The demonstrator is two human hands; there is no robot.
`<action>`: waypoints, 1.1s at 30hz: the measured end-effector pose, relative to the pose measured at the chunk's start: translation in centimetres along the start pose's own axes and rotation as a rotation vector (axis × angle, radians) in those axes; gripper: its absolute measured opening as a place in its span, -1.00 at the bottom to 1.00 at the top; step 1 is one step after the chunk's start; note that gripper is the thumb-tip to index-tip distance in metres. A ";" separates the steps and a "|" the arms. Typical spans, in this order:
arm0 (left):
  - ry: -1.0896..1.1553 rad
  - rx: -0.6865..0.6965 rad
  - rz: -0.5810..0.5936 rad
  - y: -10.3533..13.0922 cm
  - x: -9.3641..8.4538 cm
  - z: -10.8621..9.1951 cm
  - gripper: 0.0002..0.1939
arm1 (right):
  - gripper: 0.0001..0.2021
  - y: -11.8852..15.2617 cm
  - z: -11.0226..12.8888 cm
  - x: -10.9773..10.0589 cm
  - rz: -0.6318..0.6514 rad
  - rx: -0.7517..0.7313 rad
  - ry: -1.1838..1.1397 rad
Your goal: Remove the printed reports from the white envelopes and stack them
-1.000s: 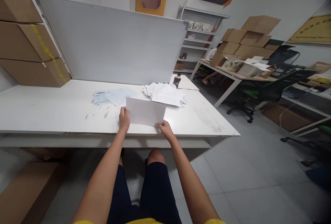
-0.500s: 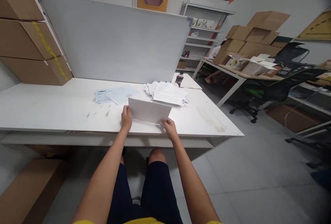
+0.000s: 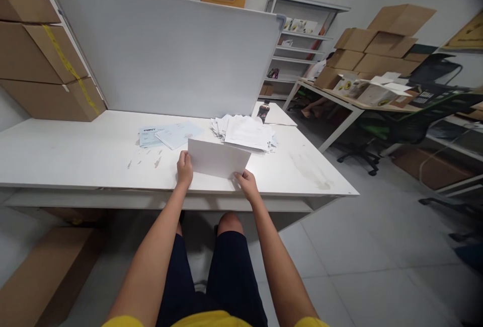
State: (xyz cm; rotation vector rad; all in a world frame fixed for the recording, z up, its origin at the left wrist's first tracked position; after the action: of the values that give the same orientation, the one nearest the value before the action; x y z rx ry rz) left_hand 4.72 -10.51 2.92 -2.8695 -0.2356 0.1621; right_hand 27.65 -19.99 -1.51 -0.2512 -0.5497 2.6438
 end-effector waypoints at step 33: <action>-1.043 0.557 0.435 1.7 4.1 -0.9 -0.73 | -0.72 3.8 1.2 -10.0 0.042 0.433 -0.100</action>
State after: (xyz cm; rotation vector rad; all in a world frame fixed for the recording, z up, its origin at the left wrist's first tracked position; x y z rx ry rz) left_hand 9.11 -11.67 2.92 -1.9897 0.2294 1.5149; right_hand 34.86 -27.95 -1.17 0.0021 0.0080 2.7437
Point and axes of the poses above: each hand's wrist, its own y-axis away from the middle knuckle, its own x-axis out of the palm, z = x × y, the point moved 3 cm from there along -y, towards the middle knuckle, and after that the axes turned 12 degrees about -x, right-handed, at the moved point
